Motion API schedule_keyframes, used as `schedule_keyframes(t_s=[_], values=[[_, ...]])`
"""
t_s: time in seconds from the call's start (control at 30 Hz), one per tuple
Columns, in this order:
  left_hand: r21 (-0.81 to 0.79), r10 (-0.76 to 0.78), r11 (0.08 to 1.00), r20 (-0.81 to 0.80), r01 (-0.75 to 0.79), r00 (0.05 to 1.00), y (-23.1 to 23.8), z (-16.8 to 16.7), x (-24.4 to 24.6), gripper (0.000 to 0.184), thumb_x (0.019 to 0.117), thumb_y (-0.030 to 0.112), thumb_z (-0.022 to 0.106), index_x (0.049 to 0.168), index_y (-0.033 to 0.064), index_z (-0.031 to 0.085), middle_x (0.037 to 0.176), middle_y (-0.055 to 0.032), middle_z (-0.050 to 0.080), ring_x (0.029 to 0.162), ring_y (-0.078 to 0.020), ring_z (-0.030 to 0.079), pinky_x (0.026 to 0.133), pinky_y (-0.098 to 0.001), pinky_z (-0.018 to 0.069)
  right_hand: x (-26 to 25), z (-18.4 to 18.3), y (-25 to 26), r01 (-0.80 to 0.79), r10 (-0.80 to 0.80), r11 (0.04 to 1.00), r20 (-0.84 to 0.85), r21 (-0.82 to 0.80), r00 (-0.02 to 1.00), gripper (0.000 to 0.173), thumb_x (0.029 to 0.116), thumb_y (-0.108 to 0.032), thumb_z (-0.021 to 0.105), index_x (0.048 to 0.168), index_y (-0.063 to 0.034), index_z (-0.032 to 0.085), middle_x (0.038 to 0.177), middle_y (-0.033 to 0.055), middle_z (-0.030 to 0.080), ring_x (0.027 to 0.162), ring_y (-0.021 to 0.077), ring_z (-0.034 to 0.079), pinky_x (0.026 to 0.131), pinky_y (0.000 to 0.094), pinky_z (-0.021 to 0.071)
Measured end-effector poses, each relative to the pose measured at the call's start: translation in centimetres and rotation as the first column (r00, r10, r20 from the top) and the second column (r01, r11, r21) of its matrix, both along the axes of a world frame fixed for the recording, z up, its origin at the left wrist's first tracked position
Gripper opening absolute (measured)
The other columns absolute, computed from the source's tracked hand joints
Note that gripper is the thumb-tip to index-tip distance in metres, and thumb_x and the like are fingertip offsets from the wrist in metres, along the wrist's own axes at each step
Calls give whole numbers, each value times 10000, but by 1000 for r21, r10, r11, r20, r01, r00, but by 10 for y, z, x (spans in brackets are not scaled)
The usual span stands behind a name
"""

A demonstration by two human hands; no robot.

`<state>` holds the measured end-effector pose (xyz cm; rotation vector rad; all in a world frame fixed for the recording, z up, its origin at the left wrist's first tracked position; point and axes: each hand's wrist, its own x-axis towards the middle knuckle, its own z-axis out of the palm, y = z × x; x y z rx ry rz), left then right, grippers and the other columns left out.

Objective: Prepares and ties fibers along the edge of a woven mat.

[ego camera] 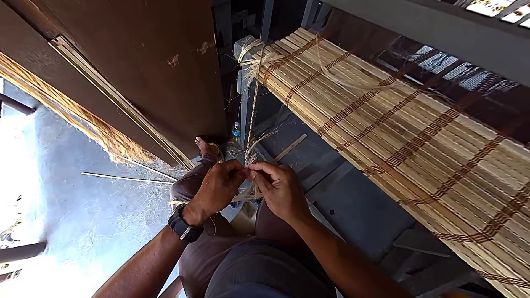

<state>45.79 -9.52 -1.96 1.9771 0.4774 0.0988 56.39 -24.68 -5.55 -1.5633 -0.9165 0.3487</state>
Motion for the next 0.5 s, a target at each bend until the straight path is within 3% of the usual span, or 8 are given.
schedule_keyframes(t_s=[0.2, 0.33, 0.43, 0.5], values=[[115, -37, 993, -12, 38, 999, 8, 1, 2, 211, 1017, 240, 608, 837, 142, 660, 607, 67, 520, 531, -46, 474, 527, -243, 398, 5, 5, -2, -31, 26, 988, -37, -153, 999, 224, 1026, -193, 599, 1112, -59, 757, 997, 7, 739, 743, -28, 620, 700, 131, 517], [133, -91, 987, -22, 93, 996, 16, 4, 2, 218, 1011, 243, 624, 823, 141, 664, 583, 58, 495, 505, -53, 445, 502, -242, 370, 16, 12, -2, -143, 84, 951, -216, -275, 973, 186, 1027, -233, 609, 1046, -88, 724, 893, -29, 683, 624, -10, 546, 589, 159, 462], [128, -126, 984, -14, 127, 992, 20, 3, 2, 201, 1014, 257, 633, 863, 141, 696, 597, 63, 516, 509, -45, 449, 507, -236, 380, 22, 15, -3, -280, 190, 955, -518, -100, 834, 121, 1035, -128, 578, 1022, -40, 660, 757, -16, 600, 505, 17, 449, 475, 164, 387], [151, -137, 979, 10, 134, 991, 19, 1, 2, 203, 1018, 271, 629, 882, 140, 703, 602, 68, 526, 511, -35, 453, 508, -229, 385, 23, 17, -4, -330, 272, 942, -708, 58, 652, 131, 1060, -77, 508, 1037, -14, 620, 813, 41, 661, 530, 38, 527, 473, 165, 425]])
